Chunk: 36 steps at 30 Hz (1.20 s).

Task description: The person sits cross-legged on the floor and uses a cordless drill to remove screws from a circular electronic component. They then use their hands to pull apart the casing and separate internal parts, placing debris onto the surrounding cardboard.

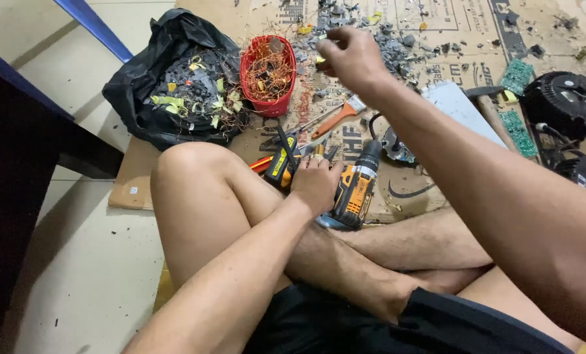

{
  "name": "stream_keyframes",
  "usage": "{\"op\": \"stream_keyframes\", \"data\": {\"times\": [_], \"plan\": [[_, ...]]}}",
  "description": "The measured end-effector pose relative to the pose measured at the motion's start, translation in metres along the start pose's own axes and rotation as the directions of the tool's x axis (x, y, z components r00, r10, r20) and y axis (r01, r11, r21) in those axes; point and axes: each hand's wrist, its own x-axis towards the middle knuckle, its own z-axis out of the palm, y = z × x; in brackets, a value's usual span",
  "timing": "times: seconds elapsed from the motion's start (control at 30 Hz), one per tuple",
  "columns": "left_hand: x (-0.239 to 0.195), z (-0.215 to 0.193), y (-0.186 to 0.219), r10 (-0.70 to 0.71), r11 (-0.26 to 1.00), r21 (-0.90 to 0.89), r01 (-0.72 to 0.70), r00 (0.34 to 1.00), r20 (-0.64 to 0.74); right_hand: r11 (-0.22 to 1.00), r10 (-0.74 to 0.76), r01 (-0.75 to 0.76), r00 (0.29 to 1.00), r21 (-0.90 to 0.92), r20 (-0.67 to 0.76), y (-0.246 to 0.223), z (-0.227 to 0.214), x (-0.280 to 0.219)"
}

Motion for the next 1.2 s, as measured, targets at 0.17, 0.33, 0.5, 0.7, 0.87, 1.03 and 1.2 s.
{"op": "stream_keyframes", "data": {"times": [0.17, 0.33, 0.5, 0.7, 0.87, 1.03, 1.2], "plan": [[0.004, -0.02, 0.002, 0.004, 0.997, 0.072, -0.019, 0.98, 0.201, 0.951, 0.008, -0.077, 0.975, -0.298, -0.224, 0.061, -0.055, -0.055], [0.016, 0.028, -0.003, 0.06, 0.989, 0.14, -0.052, 0.997, -0.05, 0.671, 0.261, -0.538, 0.816, -0.511, -0.517, 0.159, -0.107, -0.134], [0.026, 0.032, -0.006, 0.077, 0.992, 0.101, -0.074, 0.997, -0.031, 0.627, 0.596, -0.638, 0.763, -0.448, -0.252, 0.193, -0.106, -0.164], [0.019, 0.006, -0.002, -0.007, 1.0, -0.026, 0.006, 0.999, -0.048, 0.616, 0.687, -0.708, 0.698, -0.346, -0.203, 0.137, -0.096, -0.182], [0.025, 0.003, -0.013, -0.067, 0.994, 0.075, 0.083, 0.977, -0.204, 0.699, 0.649, -0.68, 0.734, -0.224, -0.202, 0.136, -0.099, -0.184], [0.03, 0.005, -0.018, -0.101, 0.995, -0.038, 0.095, 0.966, -0.237, 0.77, 0.633, -0.622, 0.712, 0.144, -0.304, 0.147, -0.1, -0.182], [0.013, -0.035, -0.001, -0.103, 0.985, -0.155, 0.074, 0.976, -0.189, 0.706, 0.578, -0.665, 0.74, -0.243, -0.345, 0.181, -0.115, -0.184]]}}
